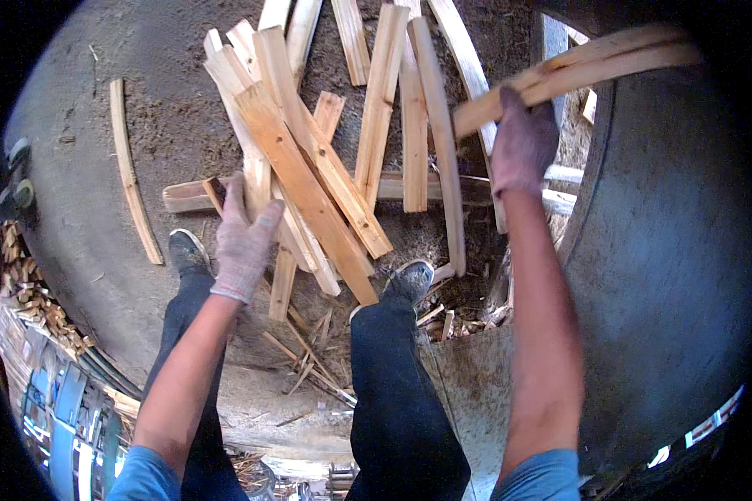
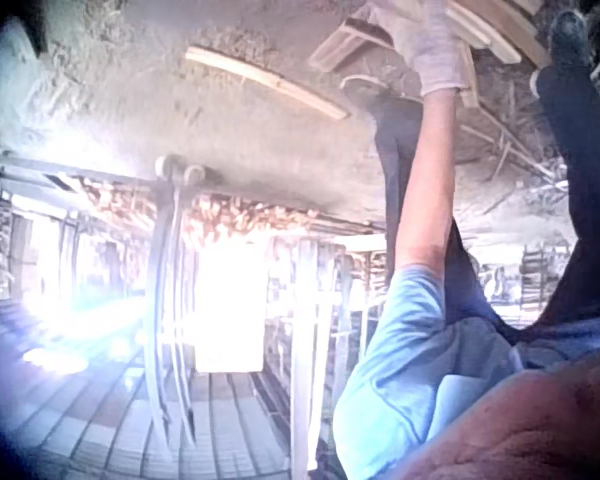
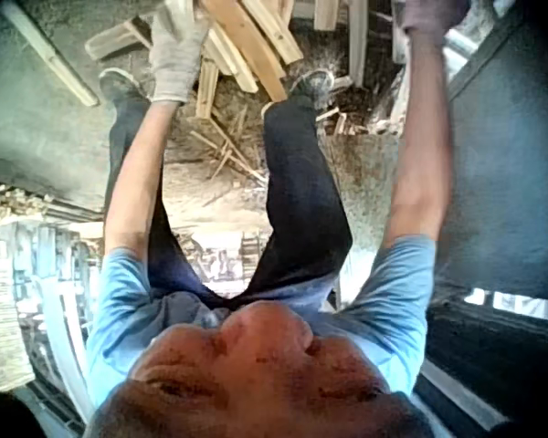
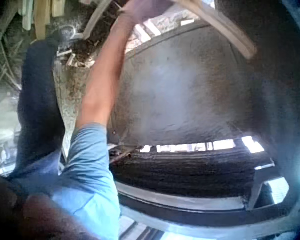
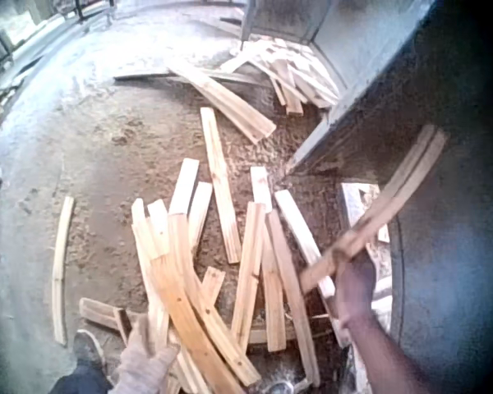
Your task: The person gathers scattered wood scraps and planks from the floor of a lumber yard using a long stick and by hand. They then carry the collected wood to a conveyor belt and place it onto the moving belt for transport.
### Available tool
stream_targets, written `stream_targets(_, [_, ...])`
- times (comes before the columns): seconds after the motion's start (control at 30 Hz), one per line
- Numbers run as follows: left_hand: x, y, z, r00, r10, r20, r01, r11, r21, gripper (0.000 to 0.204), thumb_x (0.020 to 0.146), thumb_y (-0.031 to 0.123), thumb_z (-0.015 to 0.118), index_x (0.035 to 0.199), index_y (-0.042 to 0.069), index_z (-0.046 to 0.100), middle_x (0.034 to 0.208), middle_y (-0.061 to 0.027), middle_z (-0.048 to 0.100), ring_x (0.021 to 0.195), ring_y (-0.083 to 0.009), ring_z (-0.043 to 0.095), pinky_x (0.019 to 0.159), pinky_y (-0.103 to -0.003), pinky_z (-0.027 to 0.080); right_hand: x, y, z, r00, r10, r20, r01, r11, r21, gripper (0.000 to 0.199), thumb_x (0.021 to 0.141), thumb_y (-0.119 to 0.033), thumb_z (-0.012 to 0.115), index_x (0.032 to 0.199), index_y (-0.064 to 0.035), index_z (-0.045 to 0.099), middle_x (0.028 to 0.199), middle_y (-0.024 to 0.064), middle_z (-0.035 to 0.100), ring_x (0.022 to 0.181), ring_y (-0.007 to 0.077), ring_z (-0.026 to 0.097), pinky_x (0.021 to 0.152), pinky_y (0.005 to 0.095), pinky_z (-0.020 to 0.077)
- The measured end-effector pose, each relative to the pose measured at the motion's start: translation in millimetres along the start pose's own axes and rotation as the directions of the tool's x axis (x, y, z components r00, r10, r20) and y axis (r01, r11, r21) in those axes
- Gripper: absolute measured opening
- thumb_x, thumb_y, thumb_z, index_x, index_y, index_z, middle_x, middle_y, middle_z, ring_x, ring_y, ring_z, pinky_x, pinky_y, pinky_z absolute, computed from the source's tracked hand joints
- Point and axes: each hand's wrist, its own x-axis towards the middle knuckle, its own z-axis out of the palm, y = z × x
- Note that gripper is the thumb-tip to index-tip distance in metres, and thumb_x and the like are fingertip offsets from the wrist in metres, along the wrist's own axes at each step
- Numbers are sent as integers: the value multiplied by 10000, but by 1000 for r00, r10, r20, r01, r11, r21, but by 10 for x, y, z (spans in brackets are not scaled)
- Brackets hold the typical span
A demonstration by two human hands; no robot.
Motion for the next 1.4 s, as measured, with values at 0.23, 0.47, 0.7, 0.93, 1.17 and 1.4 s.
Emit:
stream_targets(0.23, [214,124,-14,999,-45,19,44,996,84,941,889,479,723,1551,-50,314,1470,-293,502,1372,-370,502,1132,-415,390,-699,-128,-10,903,-377,207,429,824,-370,318,957,-319,645,1176,-88,652,1025,198,715,955,417,691,819,486,553])
stream_targets(0.47, [310,-196,3,987,-160,8,158,983,98,951,852,538,733,1493,-77,392,1420,-314,538,1316,-392,551,1099,-409,419,-466,-96,321,887,-125,444,322,857,-402,659,893,-410,674,1430,-61,515,1332,292,601,1273,429,568,1098,481,438])
stream_targets(0.7, [345,-308,-93,963,-214,162,194,972,132,858,846,583,728,1317,-109,543,1237,-275,664,1151,-354,654,1015,-393,478,-209,831,754,805,275,525,-270,959,-87,968,770,-548,823,1468,35,491,1360,192,630,1279,269,586,1114,347,407])
stream_targets(0.93, [231,-483,-27,924,-294,244,308,951,-22,991,898,633,651,1482,-105,340,1370,-310,564,1295,-377,545,1116,-384,399,-929,190,839,756,173,632,-111,984,-136,787,772,-434,830,1336,38,550,1181,226,706,1103,326,687,1016,387,510])
stream_targets(1.17, [246,-717,-190,804,-257,536,515,751,-413,651,1008,387,631,1499,11,427,1439,-101,565,1301,-218,556,1139,-370,417,-1216,357,971,792,76,606,-77,997,-25,988,767,-535,835,1452,62,447,1346,305,600,1262,333,610,1091,366,448])
stream_targets(1.4, [274,-728,-140,738,-195,645,588,655,-474,659,972,415,676,1458,21,470,1424,-94,582,1283,-222,574,1156,-408,409,-1019,231,1082,573,185,798,-213,974,-74,868,783,-556,811,1330,83,596,1283,215,681,1216,277,642,1073,336,458])
